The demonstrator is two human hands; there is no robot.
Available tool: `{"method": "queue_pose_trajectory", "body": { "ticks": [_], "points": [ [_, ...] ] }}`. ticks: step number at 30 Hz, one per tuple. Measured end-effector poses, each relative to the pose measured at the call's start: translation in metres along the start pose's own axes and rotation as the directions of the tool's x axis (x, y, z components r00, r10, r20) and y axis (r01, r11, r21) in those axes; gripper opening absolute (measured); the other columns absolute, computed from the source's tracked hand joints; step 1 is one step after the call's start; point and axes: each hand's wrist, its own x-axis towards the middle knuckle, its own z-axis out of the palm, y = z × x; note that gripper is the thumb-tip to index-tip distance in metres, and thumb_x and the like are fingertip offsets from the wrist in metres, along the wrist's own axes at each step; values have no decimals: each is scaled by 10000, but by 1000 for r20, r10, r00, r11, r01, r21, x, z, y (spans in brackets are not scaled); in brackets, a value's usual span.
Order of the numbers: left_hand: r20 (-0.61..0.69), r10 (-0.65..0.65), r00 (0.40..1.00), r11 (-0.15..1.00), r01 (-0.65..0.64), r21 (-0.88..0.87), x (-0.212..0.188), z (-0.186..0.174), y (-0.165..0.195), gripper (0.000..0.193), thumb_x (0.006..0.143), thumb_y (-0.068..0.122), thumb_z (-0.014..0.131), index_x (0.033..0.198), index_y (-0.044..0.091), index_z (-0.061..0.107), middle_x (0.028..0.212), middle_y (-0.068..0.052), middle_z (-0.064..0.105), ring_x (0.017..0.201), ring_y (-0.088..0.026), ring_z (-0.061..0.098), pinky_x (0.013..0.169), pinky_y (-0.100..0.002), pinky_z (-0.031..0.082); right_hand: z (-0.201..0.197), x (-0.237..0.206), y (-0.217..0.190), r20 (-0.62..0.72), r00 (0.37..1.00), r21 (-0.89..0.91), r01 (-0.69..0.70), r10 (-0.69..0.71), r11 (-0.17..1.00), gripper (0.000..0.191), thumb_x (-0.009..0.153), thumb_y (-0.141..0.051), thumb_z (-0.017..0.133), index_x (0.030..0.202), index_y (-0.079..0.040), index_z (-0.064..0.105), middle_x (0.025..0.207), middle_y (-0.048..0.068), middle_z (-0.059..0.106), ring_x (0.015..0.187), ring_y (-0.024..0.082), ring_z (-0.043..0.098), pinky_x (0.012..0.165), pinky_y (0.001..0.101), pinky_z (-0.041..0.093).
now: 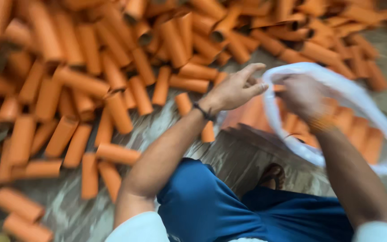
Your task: The person sits on the floor and repeatedly picks up handfuls of orange cylindrical objects from a large pile. They place the cylinders into a clear plastic bag, arranging them in rows. The person continues this process, filling the bag with the cylinders.
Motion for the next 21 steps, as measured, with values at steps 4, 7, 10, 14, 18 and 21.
{"method": "queue_pose_trajectory", "body": {
  "ticks": [4, 7, 10, 14, 18, 21],
  "points": [
    [-474, 36, 880, 987, 42, 153, -135, -59, -41, 416, 990, 244, 695, 1359, 66, 620, 1204, -137, 712, 1102, -250, 723, 953, -349, 577, -31, -54, -88, -439, 885, 352, 328, -155, 877, 233, 890, -140, 803, 1050, -47, 662, 903, 153, 700, 775, 308, 659, 690, 443, 511],
    [-764, -71, 641, 901, 370, 227, -265, -49, -90, 345, 955, 111, 717, 1283, 37, 640, 1193, -157, 689, 1127, -298, 693, 947, -376, 554, 47, -54, -151, -313, 911, 585, 408, -269, 700, 514, 860, -98, 841, 1315, -103, 602, 1196, 135, 672, 1067, 307, 700, 908, 416, 574],
    [-875, -198, 441, 678, 706, 202, -376, 11, -130, 405, 921, 149, 742, 1289, 25, 627, 1230, -200, 626, 1170, -385, 604, 995, -444, 490, 180, -37, -181, -110, 961, 425, 275, -252, 862, 913, 663, -9, 809, 1494, -99, 444, 1474, 356, 312, 1200, 508, 530, 932, 495, 530],
    [-891, -334, 307, 529, 844, 92, -444, 95, -162, 625, 810, 157, 787, 1394, 107, 568, 1378, -215, 504, 1295, -410, 506, 1083, -482, 435, 320, -23, -171, -132, 986, 445, 150, -100, 883, 877, 713, 53, 692, 1531, -47, 391, 1460, 317, 362, 1239, 515, 496, 982, 536, 510],
    [-904, -280, 323, 504, 851, 147, -423, 89, -207, 834, 765, 153, 815, 1515, 181, 450, 1467, -311, 369, 1324, -464, 442, 1083, -536, 405, 365, -20, -163, 297, 858, 952, -234, 418, -195, 435, 1049, -66, 543, 1480, -92, 496, 1334, 256, 556, 1015, 339, 568, 798, 398, 492],
    [-925, -257, 279, 456, 879, 138, -388, 40, -250, 934, 691, 176, 861, 1508, 203, 409, 1472, -383, 294, 1292, -537, 406, 1024, -563, 386, 362, -13, -181, 231, 798, 966, -121, 557, -227, 286, 1059, -76, 551, 1345, -62, 544, 1253, 199, 516, 1037, 343, 507, 838, 389, 483]
  ]
}}
